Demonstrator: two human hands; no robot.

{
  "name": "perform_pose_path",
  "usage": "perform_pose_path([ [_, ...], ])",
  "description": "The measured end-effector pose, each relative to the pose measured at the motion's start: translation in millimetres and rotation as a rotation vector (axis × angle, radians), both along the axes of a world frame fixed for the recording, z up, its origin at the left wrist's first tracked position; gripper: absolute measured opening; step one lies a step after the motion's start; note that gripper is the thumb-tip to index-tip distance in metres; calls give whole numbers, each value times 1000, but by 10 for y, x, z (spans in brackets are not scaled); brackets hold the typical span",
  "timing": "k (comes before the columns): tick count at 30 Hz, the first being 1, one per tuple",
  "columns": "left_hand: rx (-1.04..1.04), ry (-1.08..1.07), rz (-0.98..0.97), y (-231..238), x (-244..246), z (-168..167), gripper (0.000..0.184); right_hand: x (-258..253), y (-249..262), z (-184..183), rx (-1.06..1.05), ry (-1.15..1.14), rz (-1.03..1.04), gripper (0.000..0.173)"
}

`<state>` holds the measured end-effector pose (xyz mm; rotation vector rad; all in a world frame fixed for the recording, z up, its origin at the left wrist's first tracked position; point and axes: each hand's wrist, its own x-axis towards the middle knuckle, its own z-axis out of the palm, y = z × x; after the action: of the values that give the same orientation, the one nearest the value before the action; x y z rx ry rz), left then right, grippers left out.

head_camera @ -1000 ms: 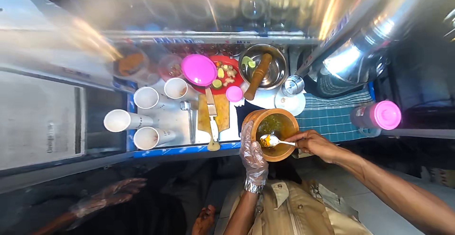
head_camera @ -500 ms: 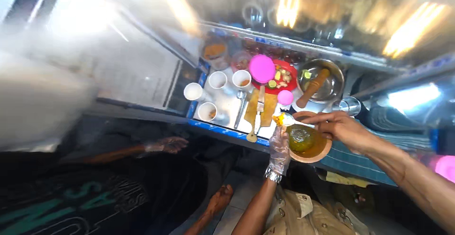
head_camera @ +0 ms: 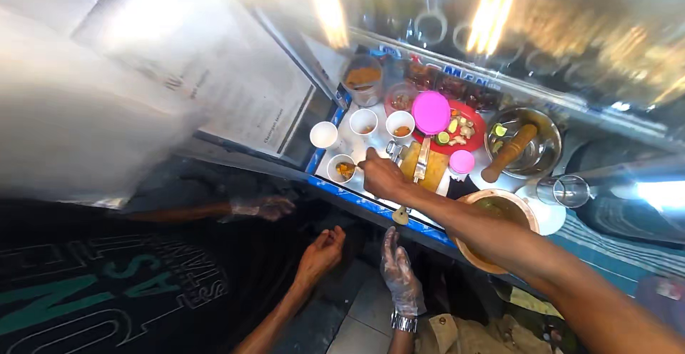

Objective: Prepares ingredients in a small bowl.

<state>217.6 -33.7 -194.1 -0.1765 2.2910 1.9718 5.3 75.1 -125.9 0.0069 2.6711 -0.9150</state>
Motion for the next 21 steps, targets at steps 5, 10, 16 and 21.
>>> perform_pose_path([
  [5,-12,-18,16,17,-45,-94,46,178,-75,-41,187,327,125,19],
  [10,-268,96,37,-1,-285,-272,39,1242,909,1163,178,64,-102,35],
  [16,-688,11,230,76,-727,-503,48,2408,1733,1310,360,-473,-201,32],
  [21,-737,-52,263,150,-889,-701,50,2374,1842,1020,219,-288,-209,35],
])
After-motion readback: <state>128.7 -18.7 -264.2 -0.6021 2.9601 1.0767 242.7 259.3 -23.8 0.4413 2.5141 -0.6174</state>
